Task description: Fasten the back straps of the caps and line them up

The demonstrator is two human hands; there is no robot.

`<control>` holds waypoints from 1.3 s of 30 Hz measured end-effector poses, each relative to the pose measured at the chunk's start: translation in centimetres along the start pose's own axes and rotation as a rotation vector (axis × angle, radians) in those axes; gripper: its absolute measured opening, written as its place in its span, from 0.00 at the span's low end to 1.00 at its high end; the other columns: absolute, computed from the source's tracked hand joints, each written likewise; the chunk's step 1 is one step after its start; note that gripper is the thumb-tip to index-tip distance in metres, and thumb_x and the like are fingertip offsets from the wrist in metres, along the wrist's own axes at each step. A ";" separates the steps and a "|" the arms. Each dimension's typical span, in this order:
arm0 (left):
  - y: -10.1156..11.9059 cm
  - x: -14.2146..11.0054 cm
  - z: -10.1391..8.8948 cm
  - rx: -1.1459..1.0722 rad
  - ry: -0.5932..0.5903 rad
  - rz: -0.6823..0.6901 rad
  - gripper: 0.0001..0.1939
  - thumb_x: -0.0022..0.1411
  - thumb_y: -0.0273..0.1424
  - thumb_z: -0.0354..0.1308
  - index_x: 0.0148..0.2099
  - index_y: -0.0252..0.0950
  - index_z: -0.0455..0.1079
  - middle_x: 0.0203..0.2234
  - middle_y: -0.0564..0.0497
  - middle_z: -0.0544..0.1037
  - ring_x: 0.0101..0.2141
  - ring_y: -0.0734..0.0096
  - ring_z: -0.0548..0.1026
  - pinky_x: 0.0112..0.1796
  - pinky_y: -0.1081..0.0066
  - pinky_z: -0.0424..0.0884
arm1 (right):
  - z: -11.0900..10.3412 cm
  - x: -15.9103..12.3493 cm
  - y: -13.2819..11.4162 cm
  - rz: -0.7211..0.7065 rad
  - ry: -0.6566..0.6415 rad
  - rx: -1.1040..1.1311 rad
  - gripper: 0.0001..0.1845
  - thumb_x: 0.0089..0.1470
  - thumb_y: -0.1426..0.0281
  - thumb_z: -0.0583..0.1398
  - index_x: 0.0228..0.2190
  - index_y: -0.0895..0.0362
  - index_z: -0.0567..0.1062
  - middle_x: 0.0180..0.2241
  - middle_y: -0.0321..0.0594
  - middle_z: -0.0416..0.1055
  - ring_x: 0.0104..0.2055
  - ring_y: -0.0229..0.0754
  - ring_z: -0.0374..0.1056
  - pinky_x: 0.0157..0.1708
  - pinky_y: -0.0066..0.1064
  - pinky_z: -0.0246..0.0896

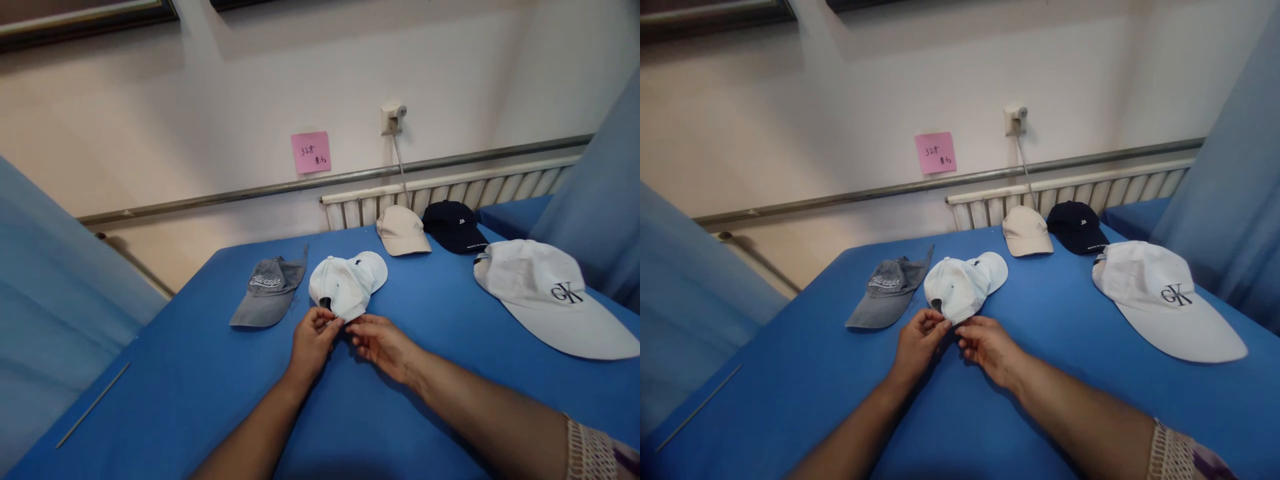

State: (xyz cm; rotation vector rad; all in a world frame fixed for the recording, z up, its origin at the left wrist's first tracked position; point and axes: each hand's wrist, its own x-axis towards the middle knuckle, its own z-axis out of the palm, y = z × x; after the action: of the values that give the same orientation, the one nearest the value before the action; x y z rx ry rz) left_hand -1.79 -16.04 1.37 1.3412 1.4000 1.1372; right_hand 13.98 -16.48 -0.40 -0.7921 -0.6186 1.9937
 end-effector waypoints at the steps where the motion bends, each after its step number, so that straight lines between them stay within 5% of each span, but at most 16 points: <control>1: 0.0 0.0 0.0 0.000 -0.006 0.006 0.18 0.50 0.41 0.64 0.35 0.36 0.64 0.20 0.59 0.70 0.14 0.81 0.62 0.16 0.79 0.58 | -0.1 0.1 -0.1 -0.011 0.024 0.033 0.15 0.39 0.71 0.69 0.32 0.58 0.76 0.28 0.35 0.72 0.26 0.32 0.64 0.24 0.24 0.57; 8: -0.8 0.9 -0.3 0.134 -0.018 0.128 0.15 0.51 0.40 0.65 0.34 0.34 0.70 0.27 0.52 0.75 0.27 0.73 0.73 0.28 0.75 0.67 | -0.1 0.4 -0.5 -0.144 0.013 -0.001 0.16 0.35 0.71 0.71 0.30 0.57 0.76 0.27 0.33 0.69 0.25 0.33 0.61 0.25 0.27 0.54; 19: -0.7 0.1 -0.7 0.229 -0.108 0.172 0.15 0.53 0.36 0.63 0.42 0.36 0.71 0.22 0.57 0.72 0.22 0.76 0.68 0.25 0.76 0.65 | -0.8 1.1 0.0 -0.142 0.056 -0.052 0.16 0.39 0.65 0.71 0.28 0.58 0.75 0.24 0.33 0.69 0.25 0.33 0.64 0.26 0.27 0.56; 30: -1.0 0.2 -1.0 0.518 -0.104 0.389 0.11 0.57 0.31 0.60 0.44 0.38 0.72 0.30 0.51 0.77 0.27 0.72 0.73 0.31 0.72 0.70 | -0.3 0.5 0.3 -0.166 0.214 -0.063 0.17 0.39 0.63 0.72 0.30 0.56 0.73 0.27 0.34 0.72 0.30 0.36 0.69 0.29 0.28 0.61; 39: -1.2 0.3 -1.1 0.594 -0.130 0.423 0.10 0.59 0.29 0.59 0.44 0.39 0.73 0.30 0.53 0.78 0.28 0.73 0.74 0.33 0.73 0.70 | -0.3 0.2 0.3 -0.150 0.102 0.031 0.14 0.41 0.65 0.71 0.28 0.55 0.73 0.31 0.33 0.74 0.36 0.37 0.70 0.40 0.31 0.62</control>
State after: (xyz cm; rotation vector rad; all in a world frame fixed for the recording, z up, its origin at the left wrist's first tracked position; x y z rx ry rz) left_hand -3.12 -15.85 0.38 2.1728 1.4555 0.8932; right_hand 13.96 -16.42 -0.84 -0.7999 -0.5697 1.8106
